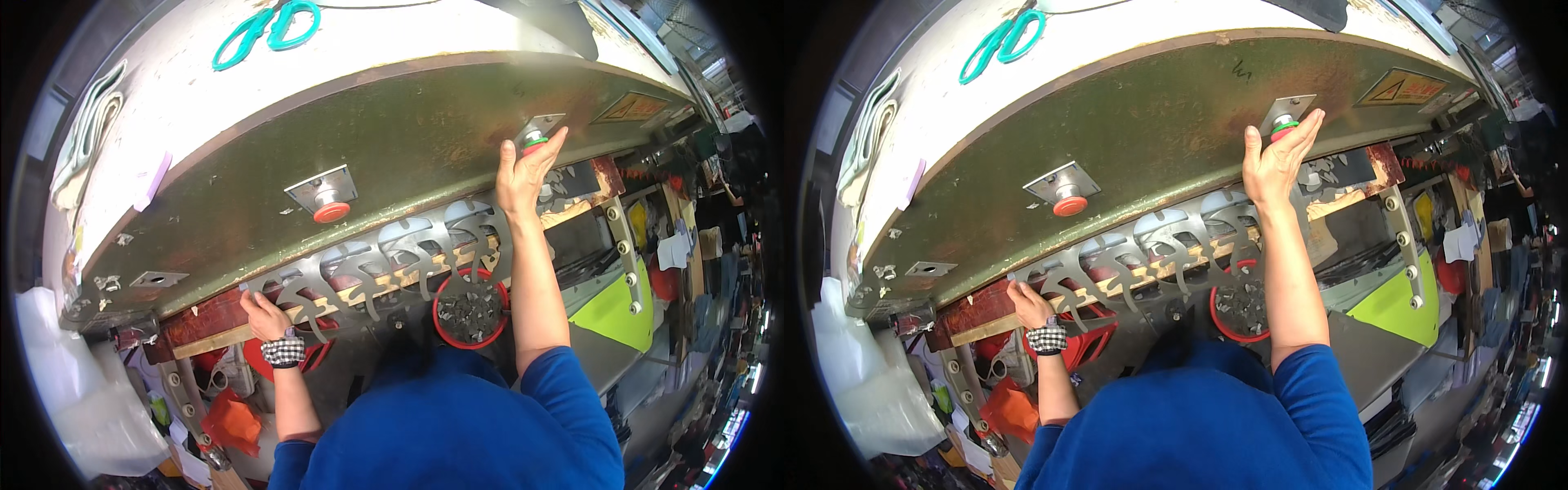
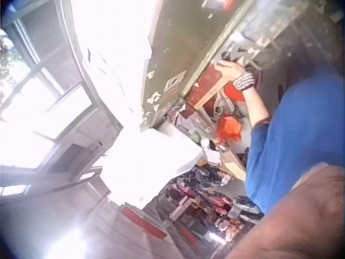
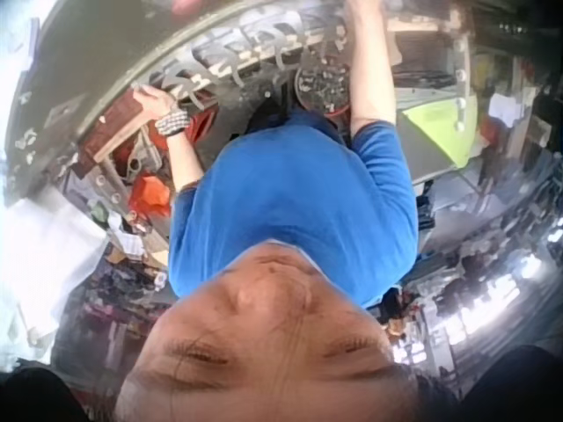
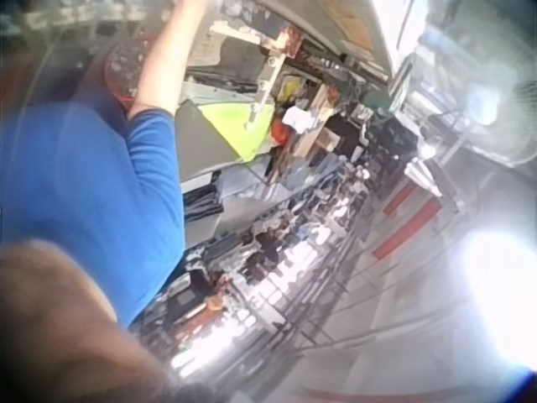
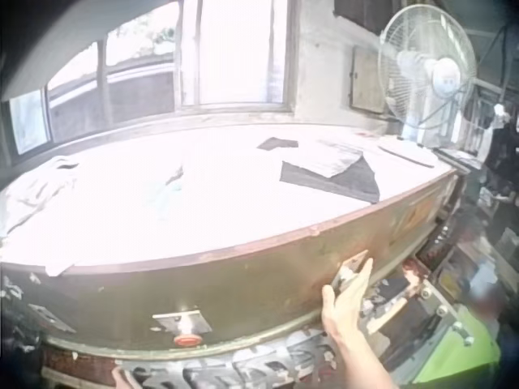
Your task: The person operates a die-cutting machine to cut decorative shapes from sheets of material. They repeatedly place a sheet and a die into the machine, press a button to activate the cut, remove the cut pieces, and set them aside. The person also retrieves new sheets from a nearby stack and discards excess material.
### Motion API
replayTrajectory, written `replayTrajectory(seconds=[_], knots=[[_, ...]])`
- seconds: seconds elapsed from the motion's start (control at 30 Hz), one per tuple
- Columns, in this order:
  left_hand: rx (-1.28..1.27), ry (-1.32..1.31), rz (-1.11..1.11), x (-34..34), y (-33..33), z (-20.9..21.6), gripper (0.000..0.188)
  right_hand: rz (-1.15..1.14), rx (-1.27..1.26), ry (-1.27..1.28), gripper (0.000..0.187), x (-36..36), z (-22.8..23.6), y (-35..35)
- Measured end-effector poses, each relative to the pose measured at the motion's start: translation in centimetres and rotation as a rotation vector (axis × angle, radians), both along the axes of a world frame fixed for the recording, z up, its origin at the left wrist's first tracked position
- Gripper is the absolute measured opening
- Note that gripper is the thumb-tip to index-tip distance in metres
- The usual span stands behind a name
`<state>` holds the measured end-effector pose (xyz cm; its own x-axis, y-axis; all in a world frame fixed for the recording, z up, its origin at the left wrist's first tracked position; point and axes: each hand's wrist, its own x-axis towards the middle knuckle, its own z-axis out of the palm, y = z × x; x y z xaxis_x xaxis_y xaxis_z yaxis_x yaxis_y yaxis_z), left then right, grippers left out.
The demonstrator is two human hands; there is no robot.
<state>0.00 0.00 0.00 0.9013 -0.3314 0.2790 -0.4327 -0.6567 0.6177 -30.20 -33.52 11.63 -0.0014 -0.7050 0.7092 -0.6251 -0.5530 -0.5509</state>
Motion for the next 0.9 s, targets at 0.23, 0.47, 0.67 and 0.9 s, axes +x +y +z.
replayTrajectory(seconds=[0.23, 0.47, 0.67, 0.9], knots=[[0.064, 0.012, 0.007, 0.2, 0.7, 0.0, 0.032, -0.198, 0.175, 0.214, 0.084, -7.2, -4.5, 2.0], [-0.097, 0.110, -0.069, 3.1, 3.2, -5.3, 0.037, -0.331, 0.642, 0.017, 0.045, -11.5, -11.0, 1.3], [-0.209, 0.367, -0.192, 4.9, 7.4, -7.2, 0.036, -0.255, 0.323, 0.171, 0.033, -14.2, -8.2, 6.8], [0.046, 0.008, 0.023, 1.5, 11.0, -5.4, 0.042, -0.204, 0.148, 0.121, 0.033, -18.3, -6.6, 12.8]])
